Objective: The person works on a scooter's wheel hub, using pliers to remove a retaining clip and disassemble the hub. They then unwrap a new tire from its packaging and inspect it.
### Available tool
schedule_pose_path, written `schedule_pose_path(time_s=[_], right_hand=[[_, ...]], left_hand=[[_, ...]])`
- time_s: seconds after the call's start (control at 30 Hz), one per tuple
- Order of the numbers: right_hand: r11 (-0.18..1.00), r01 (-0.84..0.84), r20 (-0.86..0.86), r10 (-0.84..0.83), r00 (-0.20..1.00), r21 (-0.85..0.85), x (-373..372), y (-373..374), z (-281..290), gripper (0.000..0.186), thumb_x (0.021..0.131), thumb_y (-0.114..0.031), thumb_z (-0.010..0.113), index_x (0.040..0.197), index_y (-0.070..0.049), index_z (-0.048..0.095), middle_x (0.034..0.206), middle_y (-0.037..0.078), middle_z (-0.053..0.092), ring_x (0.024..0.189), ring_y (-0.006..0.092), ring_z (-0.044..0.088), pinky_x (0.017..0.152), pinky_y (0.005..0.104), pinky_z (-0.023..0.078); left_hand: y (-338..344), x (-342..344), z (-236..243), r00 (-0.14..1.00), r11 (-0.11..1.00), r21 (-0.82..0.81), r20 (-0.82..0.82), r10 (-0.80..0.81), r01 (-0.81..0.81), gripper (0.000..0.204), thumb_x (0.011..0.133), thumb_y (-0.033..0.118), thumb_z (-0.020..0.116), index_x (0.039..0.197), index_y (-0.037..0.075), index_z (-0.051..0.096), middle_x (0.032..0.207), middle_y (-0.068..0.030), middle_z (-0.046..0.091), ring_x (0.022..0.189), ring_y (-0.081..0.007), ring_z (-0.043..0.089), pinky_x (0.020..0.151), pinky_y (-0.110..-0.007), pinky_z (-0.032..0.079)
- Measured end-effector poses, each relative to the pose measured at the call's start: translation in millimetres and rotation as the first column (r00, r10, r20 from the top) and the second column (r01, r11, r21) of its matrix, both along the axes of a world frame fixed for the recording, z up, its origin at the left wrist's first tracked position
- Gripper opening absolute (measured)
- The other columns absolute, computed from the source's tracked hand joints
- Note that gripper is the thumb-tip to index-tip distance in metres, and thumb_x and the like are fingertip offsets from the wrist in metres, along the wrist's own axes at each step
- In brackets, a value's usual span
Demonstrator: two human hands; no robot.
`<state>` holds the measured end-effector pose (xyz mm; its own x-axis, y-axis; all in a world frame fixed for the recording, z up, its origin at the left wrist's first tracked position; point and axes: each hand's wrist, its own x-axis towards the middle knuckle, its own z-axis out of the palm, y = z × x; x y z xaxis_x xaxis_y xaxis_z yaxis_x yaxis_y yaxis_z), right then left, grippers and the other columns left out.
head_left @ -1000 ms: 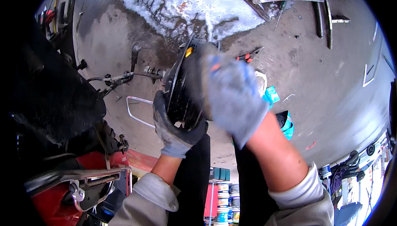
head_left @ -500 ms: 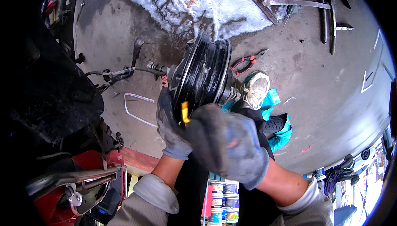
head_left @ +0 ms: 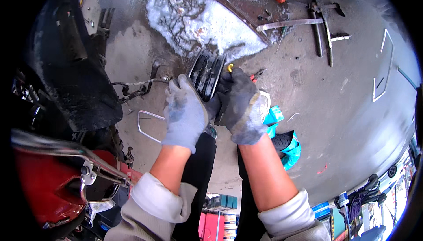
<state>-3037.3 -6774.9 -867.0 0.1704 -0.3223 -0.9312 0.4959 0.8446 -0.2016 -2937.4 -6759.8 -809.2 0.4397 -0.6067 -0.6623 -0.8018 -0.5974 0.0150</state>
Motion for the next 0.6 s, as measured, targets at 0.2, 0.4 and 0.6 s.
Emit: schedule_pose_path(time_s=[0.2, 0.4, 0.6], right_hand=[[0.986, 0.027, -0.125, -0.048, 0.991, -0.164, 10.3, 12.6, 13.0, 0.031, 0.1, -0.032, 0.048, 0.093, -0.005, 0.062, 0.085, 0.008, 0.065, 0.07, 0.0177, 0.06, 0.069, 0.0332, 0.049], [0.973, -0.088, -0.196, 0.046, 0.98, -0.212, 8.2, 6.6, 20.7, 0.033, 0.103, -0.029, 0.045, 0.09, -0.002, 0.06, 0.076, 0.004, 0.061, 0.07, 0.014, 0.058, 0.061, 0.0316, 0.047], [0.79, -0.485, -0.524, 0.251, 0.814, -0.375, -0.7, 17.5, -14.2, 0.031, 0.102, -0.025, 0.043, 0.094, 0.0, 0.059, 0.079, 0.017, 0.063, 0.068, 0.0269, 0.059, 0.062, 0.0377, 0.048]], left_hand=[[71.7, 25.2, -33.7, 0.964, 0.918, -0.353, -0.248, 0.096, -0.182, 0.088, 0.065, 0.033, 0.085, 0.129, -0.006, 0.039, 0.121, -0.0265, 0.047, 0.115, -0.0432, 0.047, 0.099, -0.049, 0.04], [79.8, 13.9, -56.7, 0.857, 0.771, -0.444, -0.453, 0.247, -0.457, 0.079, 0.066, 0.03, 0.088, 0.124, -0.003, 0.045, 0.12, -0.0228, 0.049, 0.112, -0.0371, 0.05, 0.097, -0.047, 0.041], [58.8, 31.8, -33.6, 0.551, 0.733, -0.151, -0.761, 0.342, -0.664, 0.062, 0.074, 0.03, 0.086, 0.116, -0.001, 0.051, 0.108, -0.0186, 0.061, 0.099, -0.0255, 0.06, 0.088, -0.04, 0.047]])
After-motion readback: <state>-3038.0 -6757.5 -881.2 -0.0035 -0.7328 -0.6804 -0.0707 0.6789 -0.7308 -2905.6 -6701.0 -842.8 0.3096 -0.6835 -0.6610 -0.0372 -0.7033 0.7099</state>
